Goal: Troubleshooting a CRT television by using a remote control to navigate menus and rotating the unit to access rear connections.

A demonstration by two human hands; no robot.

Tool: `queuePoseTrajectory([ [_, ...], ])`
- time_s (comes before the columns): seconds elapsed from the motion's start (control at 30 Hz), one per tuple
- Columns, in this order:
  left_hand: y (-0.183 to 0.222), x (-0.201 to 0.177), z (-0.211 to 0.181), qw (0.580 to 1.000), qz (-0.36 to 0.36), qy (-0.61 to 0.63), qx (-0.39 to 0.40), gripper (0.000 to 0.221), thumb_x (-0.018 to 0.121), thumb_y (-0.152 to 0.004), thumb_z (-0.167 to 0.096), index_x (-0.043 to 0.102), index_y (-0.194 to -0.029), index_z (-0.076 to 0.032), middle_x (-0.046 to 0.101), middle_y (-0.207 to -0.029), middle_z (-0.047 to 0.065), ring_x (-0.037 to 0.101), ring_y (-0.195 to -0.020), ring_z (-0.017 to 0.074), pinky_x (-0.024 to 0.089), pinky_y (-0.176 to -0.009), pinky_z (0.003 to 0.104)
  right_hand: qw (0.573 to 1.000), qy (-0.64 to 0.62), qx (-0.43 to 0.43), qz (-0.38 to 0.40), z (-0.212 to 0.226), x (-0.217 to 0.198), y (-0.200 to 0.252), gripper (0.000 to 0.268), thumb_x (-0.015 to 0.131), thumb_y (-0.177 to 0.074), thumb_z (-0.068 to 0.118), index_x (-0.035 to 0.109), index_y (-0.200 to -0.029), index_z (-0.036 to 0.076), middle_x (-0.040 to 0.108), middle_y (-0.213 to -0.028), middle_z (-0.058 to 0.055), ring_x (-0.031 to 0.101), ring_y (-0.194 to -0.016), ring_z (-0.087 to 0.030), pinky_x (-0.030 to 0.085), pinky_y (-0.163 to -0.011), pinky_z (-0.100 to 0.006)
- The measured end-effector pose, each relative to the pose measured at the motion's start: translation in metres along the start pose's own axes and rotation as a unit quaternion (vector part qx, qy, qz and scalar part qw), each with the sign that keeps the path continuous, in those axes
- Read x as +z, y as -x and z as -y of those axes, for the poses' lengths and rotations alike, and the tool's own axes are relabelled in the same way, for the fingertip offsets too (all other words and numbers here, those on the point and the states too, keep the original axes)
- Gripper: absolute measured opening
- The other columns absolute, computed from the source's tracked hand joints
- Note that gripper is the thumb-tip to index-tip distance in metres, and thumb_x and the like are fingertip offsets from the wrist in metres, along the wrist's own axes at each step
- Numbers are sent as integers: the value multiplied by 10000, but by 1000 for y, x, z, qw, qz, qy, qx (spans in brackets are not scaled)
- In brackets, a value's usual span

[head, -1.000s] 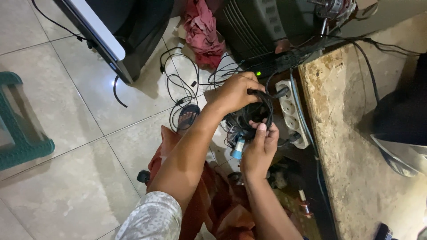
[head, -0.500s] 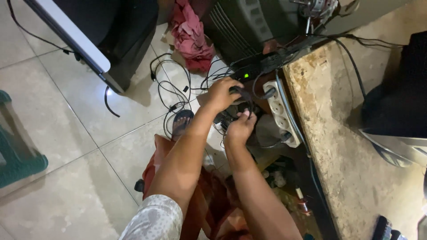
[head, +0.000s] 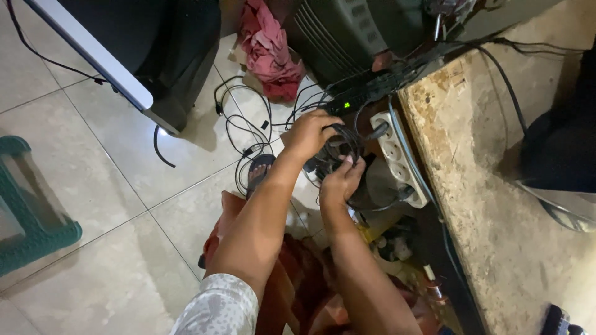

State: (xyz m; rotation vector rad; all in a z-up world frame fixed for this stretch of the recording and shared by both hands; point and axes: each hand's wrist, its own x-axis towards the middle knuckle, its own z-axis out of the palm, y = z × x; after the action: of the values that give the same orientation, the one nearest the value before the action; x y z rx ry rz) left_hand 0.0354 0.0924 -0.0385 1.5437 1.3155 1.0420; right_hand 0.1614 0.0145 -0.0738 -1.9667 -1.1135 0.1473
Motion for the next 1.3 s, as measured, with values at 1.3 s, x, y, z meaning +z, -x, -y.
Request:
queuePoseTrajectory([
  [1.3, -9, 9, -15, 993, -46, 90, -67, 289, 793, -842, -351, 818, -995, -107, 752, -976, 194, 704, -1018, 418, 581, -885, 497, 987, -93, 38, 128, 20, -16, -22, 455, 394, -1132, 412, 683, -1007, 84, 754, -869, -161, 688, -961, -352, 474, -944, -468],
])
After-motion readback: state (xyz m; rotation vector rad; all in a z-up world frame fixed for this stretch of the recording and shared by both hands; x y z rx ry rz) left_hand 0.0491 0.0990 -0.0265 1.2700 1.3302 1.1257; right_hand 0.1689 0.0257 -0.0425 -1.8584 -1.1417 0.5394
